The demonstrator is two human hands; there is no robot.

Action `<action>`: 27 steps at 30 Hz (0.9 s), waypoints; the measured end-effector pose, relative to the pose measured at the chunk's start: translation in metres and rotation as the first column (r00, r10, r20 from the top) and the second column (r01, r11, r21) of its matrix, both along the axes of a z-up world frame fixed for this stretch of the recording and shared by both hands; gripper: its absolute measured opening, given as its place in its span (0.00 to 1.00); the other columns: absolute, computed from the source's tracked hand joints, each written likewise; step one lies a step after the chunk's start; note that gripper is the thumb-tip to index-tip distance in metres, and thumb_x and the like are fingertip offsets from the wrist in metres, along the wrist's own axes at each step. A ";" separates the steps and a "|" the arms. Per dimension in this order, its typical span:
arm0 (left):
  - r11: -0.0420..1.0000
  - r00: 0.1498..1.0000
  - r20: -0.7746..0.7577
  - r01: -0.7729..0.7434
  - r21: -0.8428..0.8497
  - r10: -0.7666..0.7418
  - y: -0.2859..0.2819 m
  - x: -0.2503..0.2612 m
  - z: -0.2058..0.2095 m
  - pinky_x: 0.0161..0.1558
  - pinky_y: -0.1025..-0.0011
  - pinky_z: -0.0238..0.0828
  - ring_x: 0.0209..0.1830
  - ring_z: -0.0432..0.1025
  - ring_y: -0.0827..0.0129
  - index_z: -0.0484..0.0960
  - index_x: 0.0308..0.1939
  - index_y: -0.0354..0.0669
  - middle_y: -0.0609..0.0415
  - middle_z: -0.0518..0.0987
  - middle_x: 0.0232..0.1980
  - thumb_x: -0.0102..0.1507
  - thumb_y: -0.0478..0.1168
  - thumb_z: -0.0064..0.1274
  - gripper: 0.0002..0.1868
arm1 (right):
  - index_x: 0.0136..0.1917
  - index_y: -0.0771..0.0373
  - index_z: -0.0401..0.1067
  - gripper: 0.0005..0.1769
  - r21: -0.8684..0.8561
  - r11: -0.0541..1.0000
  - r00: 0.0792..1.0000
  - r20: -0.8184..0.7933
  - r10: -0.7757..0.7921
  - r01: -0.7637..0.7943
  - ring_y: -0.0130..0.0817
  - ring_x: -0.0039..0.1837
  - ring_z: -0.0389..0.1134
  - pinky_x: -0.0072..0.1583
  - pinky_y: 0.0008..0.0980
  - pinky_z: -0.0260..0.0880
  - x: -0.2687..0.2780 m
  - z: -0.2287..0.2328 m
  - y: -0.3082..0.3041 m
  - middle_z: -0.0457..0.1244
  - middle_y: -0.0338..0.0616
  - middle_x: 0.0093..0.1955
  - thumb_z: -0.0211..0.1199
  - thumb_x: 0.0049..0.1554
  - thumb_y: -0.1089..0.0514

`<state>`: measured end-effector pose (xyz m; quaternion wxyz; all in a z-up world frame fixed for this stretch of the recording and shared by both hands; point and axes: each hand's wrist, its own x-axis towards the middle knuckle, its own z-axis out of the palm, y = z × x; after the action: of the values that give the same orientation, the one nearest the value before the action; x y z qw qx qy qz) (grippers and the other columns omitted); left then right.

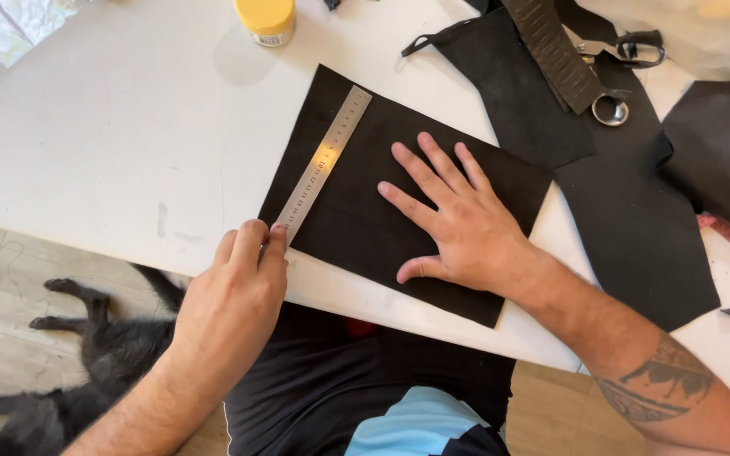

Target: Cleaning a leather strip with a cloth followed by measuring and marking a leather sheet using a ruler and pen.

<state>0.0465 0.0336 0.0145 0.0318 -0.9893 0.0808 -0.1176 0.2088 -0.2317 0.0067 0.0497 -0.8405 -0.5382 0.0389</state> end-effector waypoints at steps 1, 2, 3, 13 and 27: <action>1.000 1.000 -0.025 -0.006 -0.020 0.006 0.001 -0.002 0.000 0.15 0.73 0.72 0.39 0.69 0.65 0.78 0.61 0.30 0.51 0.68 0.47 0.63 0.26 0.53 0.21 | 0.84 0.49 0.49 0.65 0.009 1.000 1.000 0.016 -0.013 0.013 0.58 0.87 0.31 0.80 0.65 0.34 -0.002 -0.002 -0.003 0.34 0.53 0.87 0.65 0.45 0.17; 0.999 0.999 -0.052 -0.011 -0.037 0.009 0.002 -0.003 0.001 0.12 0.72 0.71 0.39 0.70 0.64 0.77 0.62 0.30 0.50 0.68 0.47 0.62 0.27 0.52 0.23 | 0.83 0.48 0.49 0.64 0.022 0.999 0.999 0.031 -0.030 0.029 0.58 0.87 0.32 0.80 0.65 0.35 -0.005 -0.005 -0.007 0.36 0.53 0.87 0.64 0.45 0.16; 0.999 0.998 -0.058 -0.016 -0.035 0.014 0.002 -0.004 0.000 0.12 0.72 0.71 0.39 0.70 0.64 0.77 0.62 0.30 0.50 0.68 0.47 0.62 0.27 0.52 0.23 | 0.83 0.48 0.49 0.64 0.024 0.999 0.999 0.024 -0.024 0.024 0.58 0.87 0.32 0.80 0.65 0.35 -0.005 -0.005 -0.008 0.36 0.53 0.87 0.64 0.45 0.16; 0.381 0.990 0.012 -0.043 -0.924 0.142 -0.021 -0.019 0.044 0.33 0.79 0.79 0.40 0.71 0.71 0.51 0.80 0.42 0.50 0.72 0.49 0.65 0.27 0.57 0.44 | 0.72 0.65 0.66 0.42 0.427 0.901 0.983 -0.184 0.003 0.077 0.60 0.82 0.52 0.79 0.61 0.52 -0.016 0.019 -0.005 0.54 0.57 0.79 0.63 0.56 0.35; -0.405 0.948 0.064 0.193 -0.894 0.311 -0.128 0.020 0.035 0.35 0.63 0.89 0.39 0.74 0.66 0.61 0.60 0.40 0.52 0.66 0.40 0.65 0.31 0.55 0.23 | 0.75 0.59 0.62 0.39 0.379 0.824 0.814 -0.559 -0.159 0.421 0.31 0.48 0.71 0.51 0.27 0.74 -0.103 0.052 -0.044 0.68 0.41 0.53 0.72 0.52 0.64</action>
<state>0.0663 -0.0948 0.0491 -0.7917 -0.5321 -0.1166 -0.2766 0.1062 -0.2760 0.0587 0.4034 -0.8343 -0.3586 0.1122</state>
